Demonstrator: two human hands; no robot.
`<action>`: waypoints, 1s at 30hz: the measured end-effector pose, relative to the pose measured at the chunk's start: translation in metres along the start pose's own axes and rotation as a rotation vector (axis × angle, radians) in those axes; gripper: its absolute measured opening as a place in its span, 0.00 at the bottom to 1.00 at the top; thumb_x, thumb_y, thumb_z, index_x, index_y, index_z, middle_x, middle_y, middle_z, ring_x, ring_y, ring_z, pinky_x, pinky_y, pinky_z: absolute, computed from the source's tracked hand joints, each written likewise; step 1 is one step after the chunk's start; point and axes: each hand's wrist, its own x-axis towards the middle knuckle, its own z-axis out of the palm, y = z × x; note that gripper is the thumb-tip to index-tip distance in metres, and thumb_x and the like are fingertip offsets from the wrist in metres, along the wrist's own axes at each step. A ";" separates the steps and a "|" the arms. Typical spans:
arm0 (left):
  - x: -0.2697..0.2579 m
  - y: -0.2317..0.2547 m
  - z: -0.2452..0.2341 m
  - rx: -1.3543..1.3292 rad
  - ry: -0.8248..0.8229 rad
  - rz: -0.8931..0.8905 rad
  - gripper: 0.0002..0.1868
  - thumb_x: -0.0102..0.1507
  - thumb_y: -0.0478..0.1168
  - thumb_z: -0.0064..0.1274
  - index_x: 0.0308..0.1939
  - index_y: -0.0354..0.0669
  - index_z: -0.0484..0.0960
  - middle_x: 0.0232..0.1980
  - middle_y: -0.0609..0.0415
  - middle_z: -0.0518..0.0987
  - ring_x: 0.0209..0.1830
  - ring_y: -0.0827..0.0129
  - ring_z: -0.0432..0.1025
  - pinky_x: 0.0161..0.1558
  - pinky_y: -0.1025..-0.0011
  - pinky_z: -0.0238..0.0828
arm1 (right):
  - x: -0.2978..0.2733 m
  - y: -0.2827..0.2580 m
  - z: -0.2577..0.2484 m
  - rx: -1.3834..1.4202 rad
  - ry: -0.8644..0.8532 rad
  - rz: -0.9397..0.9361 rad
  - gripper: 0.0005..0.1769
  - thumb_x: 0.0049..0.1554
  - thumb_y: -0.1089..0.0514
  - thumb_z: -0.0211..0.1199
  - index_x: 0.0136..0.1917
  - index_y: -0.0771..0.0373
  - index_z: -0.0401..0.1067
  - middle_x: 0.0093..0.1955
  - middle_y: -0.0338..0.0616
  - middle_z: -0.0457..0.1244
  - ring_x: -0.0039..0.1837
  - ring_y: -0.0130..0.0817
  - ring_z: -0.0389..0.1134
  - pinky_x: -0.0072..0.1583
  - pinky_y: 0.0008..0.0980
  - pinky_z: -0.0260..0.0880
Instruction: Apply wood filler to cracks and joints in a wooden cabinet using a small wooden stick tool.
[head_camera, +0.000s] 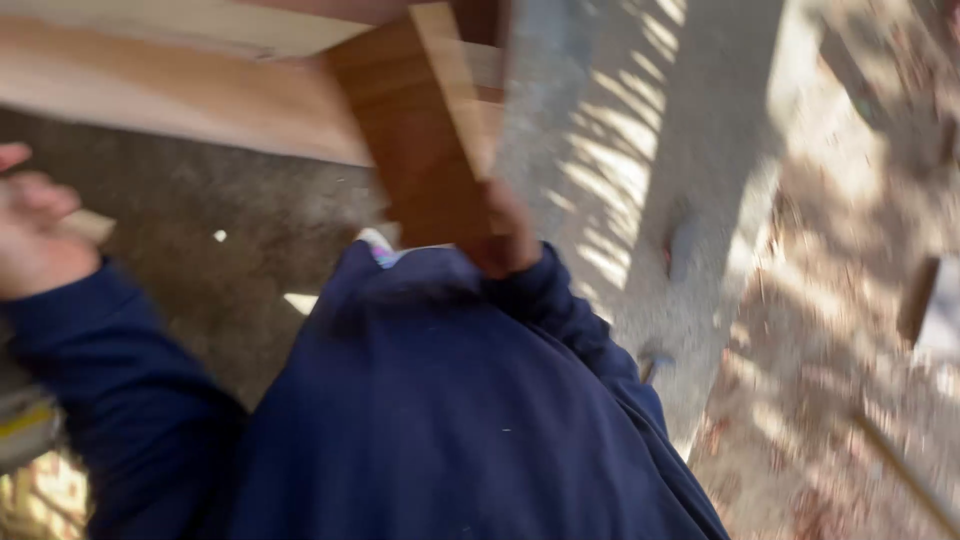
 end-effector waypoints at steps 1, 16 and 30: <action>-0.044 0.024 0.050 -0.004 0.066 0.037 0.18 0.73 0.49 0.66 0.43 0.41 0.75 0.35 0.47 0.80 0.23 0.68 0.66 0.25 0.68 0.62 | -0.007 -0.016 -0.016 -0.005 -0.023 -0.186 0.38 0.64 0.38 0.55 0.78 0.62 0.59 0.73 0.50 0.62 0.74 0.48 0.62 0.74 0.50 0.63; -0.025 -0.018 0.198 0.006 0.105 0.048 0.12 0.67 0.43 0.59 0.49 0.40 0.84 0.29 0.56 0.80 0.14 0.81 0.66 0.13 0.77 0.60 | 0.054 -0.207 0.117 -0.955 -0.106 -0.666 0.58 0.56 0.12 0.44 0.87 0.47 0.52 0.77 0.42 0.54 0.68 0.46 0.59 0.61 0.50 0.62; 0.058 -0.056 0.272 0.710 0.415 0.750 0.14 0.69 0.45 0.61 0.55 0.44 0.81 0.58 0.52 0.75 0.49 0.60 0.79 0.48 0.67 0.81 | 0.130 -0.290 0.087 -1.001 -0.202 -0.624 0.52 0.64 0.18 0.49 0.87 0.52 0.49 0.83 0.45 0.49 0.80 0.50 0.52 0.66 0.56 0.61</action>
